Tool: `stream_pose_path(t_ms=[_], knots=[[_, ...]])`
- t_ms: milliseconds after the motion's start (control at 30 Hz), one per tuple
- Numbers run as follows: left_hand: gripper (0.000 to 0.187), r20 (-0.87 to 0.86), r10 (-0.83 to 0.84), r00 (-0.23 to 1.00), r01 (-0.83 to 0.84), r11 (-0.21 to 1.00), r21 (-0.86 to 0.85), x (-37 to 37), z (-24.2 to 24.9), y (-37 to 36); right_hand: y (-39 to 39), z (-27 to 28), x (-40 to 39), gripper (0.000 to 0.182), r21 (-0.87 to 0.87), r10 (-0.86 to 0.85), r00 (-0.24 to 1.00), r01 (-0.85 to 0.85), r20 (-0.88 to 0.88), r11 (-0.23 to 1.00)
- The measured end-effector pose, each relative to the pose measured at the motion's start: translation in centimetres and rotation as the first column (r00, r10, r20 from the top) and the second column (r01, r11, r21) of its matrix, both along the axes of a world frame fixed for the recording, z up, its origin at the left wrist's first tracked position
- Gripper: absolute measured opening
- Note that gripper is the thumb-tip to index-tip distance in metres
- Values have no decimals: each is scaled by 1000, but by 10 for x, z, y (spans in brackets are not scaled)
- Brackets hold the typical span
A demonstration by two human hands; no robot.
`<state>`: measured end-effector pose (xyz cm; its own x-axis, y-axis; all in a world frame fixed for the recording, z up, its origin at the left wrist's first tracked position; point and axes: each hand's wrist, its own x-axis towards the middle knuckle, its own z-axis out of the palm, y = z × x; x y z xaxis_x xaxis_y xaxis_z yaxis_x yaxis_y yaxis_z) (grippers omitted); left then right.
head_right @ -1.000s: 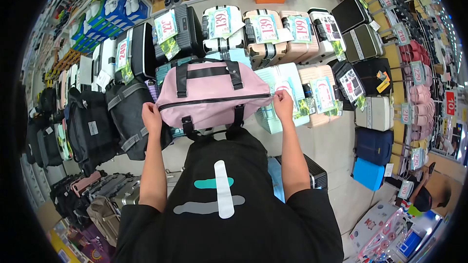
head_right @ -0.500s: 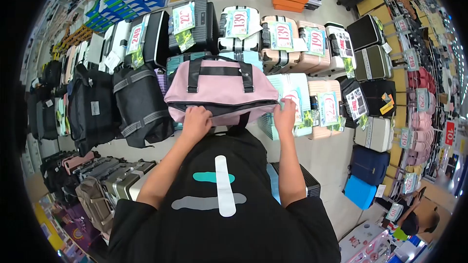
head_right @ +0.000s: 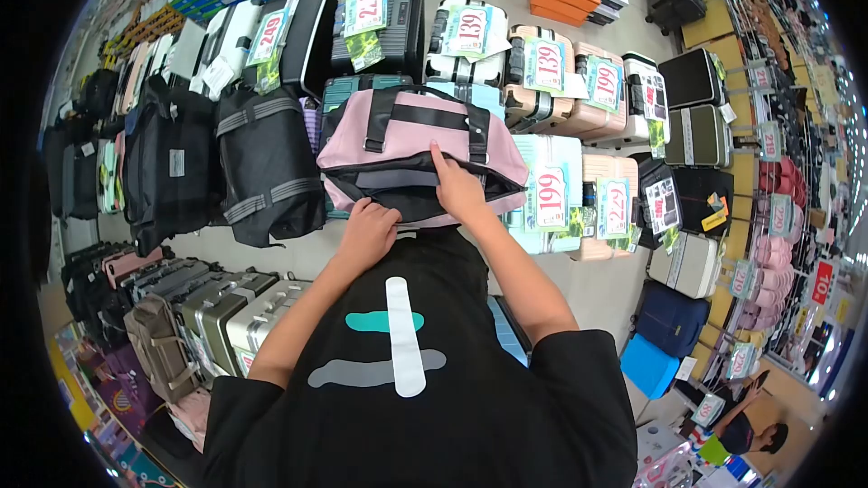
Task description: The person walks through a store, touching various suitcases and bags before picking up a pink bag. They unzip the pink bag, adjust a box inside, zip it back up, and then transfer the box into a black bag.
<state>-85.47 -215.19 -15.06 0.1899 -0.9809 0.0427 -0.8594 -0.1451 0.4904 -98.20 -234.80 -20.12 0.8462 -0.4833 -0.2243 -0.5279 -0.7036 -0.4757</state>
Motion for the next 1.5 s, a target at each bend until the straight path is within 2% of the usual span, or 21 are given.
stream_pose_path(t_ms=[67, 100, 167, 200, 300, 367, 433, 467, 567, 633, 700, 767, 867, 967, 1100, 1200, 1300, 1367, 1400, 1433, 1500], knots=[[13, -16, -25, 1000, 25, 1000, -3, 2, 2, 3, -3, 0, 1, 76, -199, 106, 990, -87, 88, 976], [13, -19, -20, 1000, 20, 1000, -2, 2, 3, 5, -3, -2, 4, 76, -198, 111, 990, -92, 85, 976], [14, -7, -12, 1000, 11, 999, -51, 3, 4, 5, -9, -5, 12, 64, -59, 12, 986, -22, -167, 998], [14, -9, -7, 1000, 7, 999, -54, 4, 6, 4, -14, -2, 16, 48, -25, 11, 988, -15, -154, 1000], [14, -39, -17, 999, 16, 999, -30, 4, 9, 6, -32, 10, 26, 45, -17, -23, 998, 22, -66, 1000], [15, -55, -38, 998, 35, 998, -50, 5, 9, 6, -38, 15, 28, 46, -8, 46, 993, -47, -109, 999], [16, -71, -47, 996, 42, 997, -65, 5, 8, 4, -46, 1, 26, 43, -27, 173, 937, -190, -304, 981], [17, -84, -41, 996, 34, 997, -74, 5, 8, 3, -49, -6, 25, 43, -34, 167, 936, -186, -311, 982], [21, -89, -20, 996, 11, 995, -103, 7, 5, 3, -62, -3, 32, 30, -82, 51, 982, -67, -181, 994], [21, -105, -14, 994, 5, 996, -92, 6, 5, 5, -70, 44, 40, 21, -16, -134, 991, 135, 19, 991], [21, -115, -14, 993, 4, 996, -86, 7, 8, 4, -74, 59, 39, 18, 18, -233, 956, 234, 178, 972], [20, -131, -76, 988, 74, 997, -21, 8, 13, 4, -77, 65, 39, 16, -29, -236, 946, 248, 224, 968], [21, -191, -164, 968, 187, 977, 106, 9, 16, 4, -84, 68, 42, 14, -51, -280, 861, 332, 425, 942], [21, -268, -179, 947, 215, 971, 109, 11, 17, 6, -85, 72, 44, 15, -38, -333, 791, 408, 513, 912], [22, -306, -232, 923, 296, 938, 183, 13, 30, 1, -86, 71, 48, 17, 52, -398, 713, 455, 577, 889], [32, -269, -270, 924, 347, 888, 302, 13, 40, -14, -82, 74, 48, 17, 56, -432, 741, 474, 514, 879], [47, -325, 3, 946, 118, 929, 351, 15, 43, -34, -80, 61, 46, 19, 93, -451, 763, 465, 462, 881], [46, -225, 67, 972, -8, 967, 253, 17, 24, -48, -76, 55, 42, 21, 124, -410, 779, 402, 475, 907], [32, -199, 81, 977, -11, 943, 332, 23, 22, -58, -74, 58, 41, 22, 153, -395, 798, 367, 455, 917], [32, -198, 81, 977, -11, 944, 331, 30, 13, -65, -73, 56, 39, 22, 153, -395, 797, 367, 457, 918], [25, -27, -19, 999, 19, 1000, 19, 43, -13, -74, -69, 50, 34, 28, 237, -353, 781, 267, 515, 934]])
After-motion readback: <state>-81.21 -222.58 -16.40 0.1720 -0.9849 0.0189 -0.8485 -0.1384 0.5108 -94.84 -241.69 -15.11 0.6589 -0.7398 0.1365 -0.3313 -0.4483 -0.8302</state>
